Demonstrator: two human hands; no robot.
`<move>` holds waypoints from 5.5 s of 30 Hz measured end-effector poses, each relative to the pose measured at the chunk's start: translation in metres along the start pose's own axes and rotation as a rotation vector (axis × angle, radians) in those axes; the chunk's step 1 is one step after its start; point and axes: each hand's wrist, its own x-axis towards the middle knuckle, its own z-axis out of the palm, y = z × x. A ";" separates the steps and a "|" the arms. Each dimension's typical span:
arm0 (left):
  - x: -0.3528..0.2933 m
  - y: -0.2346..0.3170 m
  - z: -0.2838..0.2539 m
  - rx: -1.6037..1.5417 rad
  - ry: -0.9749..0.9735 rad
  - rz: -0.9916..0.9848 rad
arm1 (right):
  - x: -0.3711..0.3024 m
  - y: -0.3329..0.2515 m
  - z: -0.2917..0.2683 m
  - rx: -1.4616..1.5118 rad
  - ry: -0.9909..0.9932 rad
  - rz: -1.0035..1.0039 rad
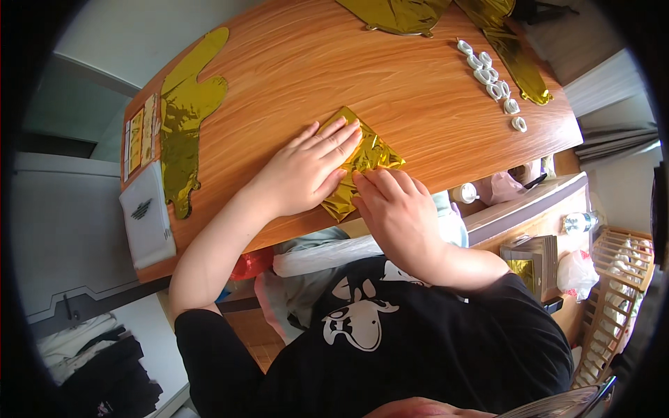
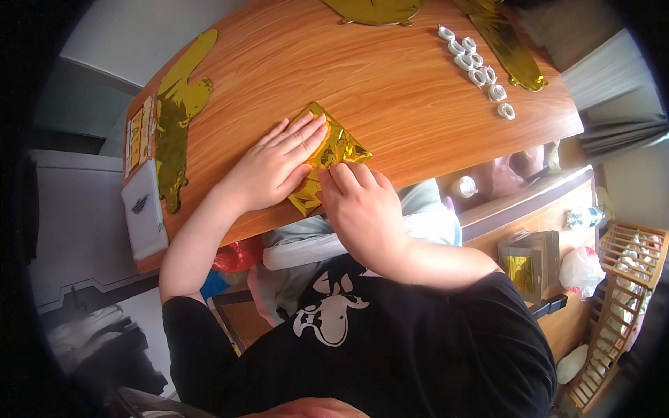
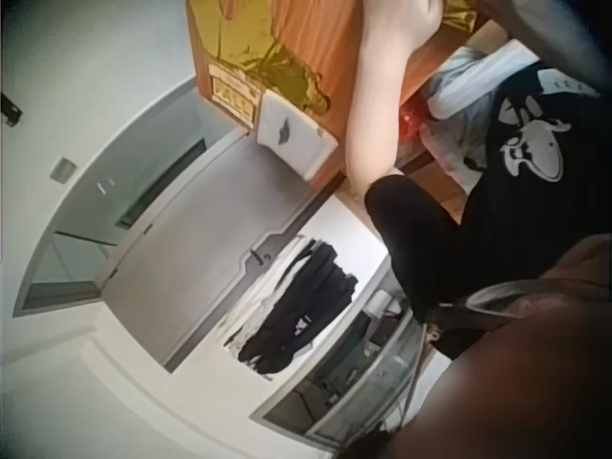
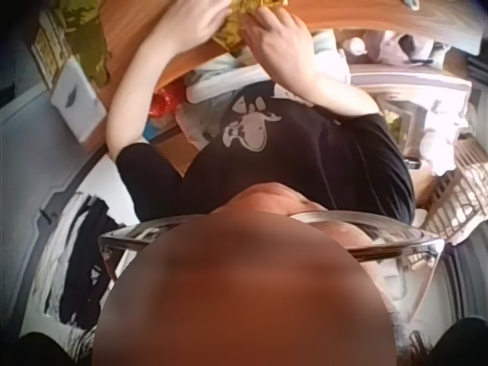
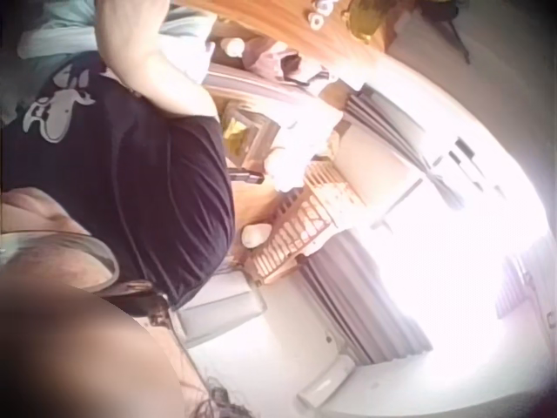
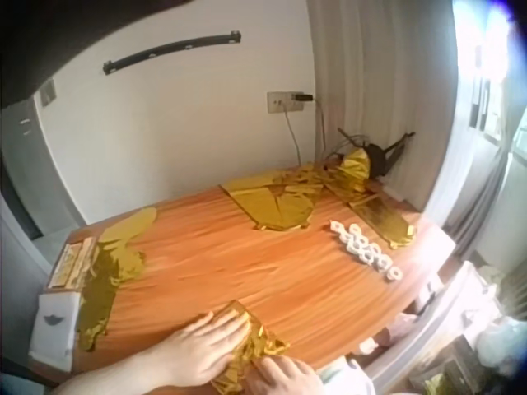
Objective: Folding deflated gold foil balloons at a table.
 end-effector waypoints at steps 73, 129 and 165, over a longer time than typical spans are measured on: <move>0.004 -0.012 0.001 -0.350 0.095 -0.044 | 0.026 0.060 -0.010 0.349 0.085 0.108; 0.005 -0.008 -0.003 -0.118 -0.082 0.028 | 0.003 0.084 -0.027 -0.164 -0.061 -0.401; -0.007 -0.023 -0.004 -0.420 0.155 -0.136 | 0.106 0.083 -0.010 0.334 -0.263 -0.519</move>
